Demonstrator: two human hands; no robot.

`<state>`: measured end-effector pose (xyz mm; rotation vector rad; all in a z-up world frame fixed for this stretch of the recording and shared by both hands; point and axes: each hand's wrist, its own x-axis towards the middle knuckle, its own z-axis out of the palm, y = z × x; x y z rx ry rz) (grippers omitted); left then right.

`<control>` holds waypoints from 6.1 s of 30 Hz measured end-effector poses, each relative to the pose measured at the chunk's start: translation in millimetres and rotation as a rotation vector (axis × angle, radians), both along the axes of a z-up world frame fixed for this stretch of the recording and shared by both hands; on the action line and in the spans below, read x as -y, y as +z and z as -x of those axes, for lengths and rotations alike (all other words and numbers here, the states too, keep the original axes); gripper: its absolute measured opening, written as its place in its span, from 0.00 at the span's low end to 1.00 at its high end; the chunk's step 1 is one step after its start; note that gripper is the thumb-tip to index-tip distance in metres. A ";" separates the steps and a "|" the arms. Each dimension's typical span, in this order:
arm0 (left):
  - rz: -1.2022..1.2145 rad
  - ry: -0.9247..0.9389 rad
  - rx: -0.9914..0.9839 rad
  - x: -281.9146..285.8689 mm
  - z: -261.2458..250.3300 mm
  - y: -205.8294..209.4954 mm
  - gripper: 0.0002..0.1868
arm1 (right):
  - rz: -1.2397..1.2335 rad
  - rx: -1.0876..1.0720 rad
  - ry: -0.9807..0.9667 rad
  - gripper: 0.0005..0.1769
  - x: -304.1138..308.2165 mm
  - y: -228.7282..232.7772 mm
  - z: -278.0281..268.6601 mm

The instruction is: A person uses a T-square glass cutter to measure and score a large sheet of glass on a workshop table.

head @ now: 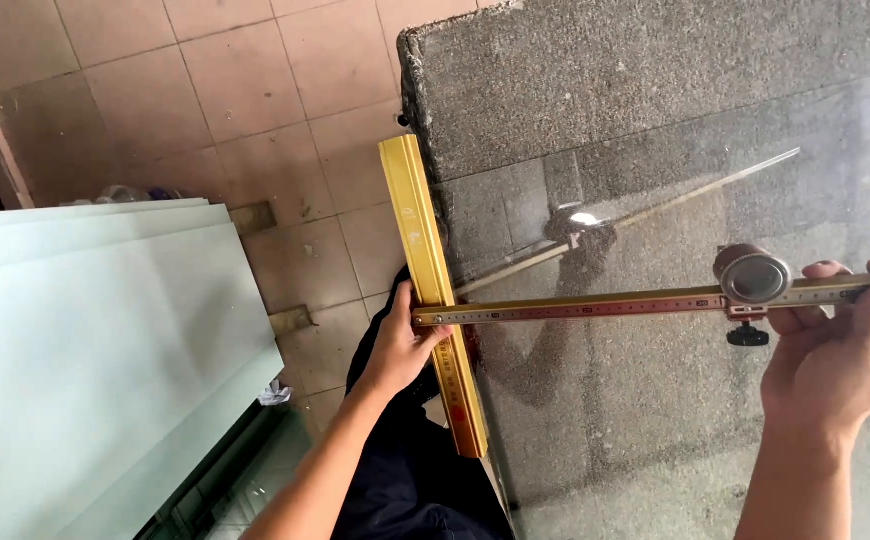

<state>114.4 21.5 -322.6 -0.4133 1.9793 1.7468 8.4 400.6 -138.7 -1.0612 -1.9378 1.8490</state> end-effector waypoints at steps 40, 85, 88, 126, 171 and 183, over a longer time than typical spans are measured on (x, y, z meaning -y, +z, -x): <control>0.396 0.184 0.435 4.0 101.3 34.4 0.57 | 0.361 -0.053 0.030 0.10 -13.5 -165.2 144.0; 0.313 0.394 0.485 -304.4 -653.3 18.0 0.52 | 0.349 0.100 -0.036 0.10 -305.8 -156.5 -610.6; 0.321 0.420 0.521 -324.6 -695.2 19.5 0.53 | 0.357 0.114 -0.028 0.10 -322.2 -151.2 -654.0; 0.718 -0.839 -0.544 -374.8 -691.5 341.3 0.19 | 0.149 0.304 0.360 0.45 -205.2 177.4 -884.5; 0.875 -0.738 -0.149 -309.4 -742.0 391.6 0.23 | 0.451 -0.376 -0.004 0.22 -167.5 136.0 -923.2; 0.890 -0.692 -0.122 -313.1 -741.2 395.5 0.22 | 0.385 -0.296 0.086 0.26 -164.7 161.9 -910.4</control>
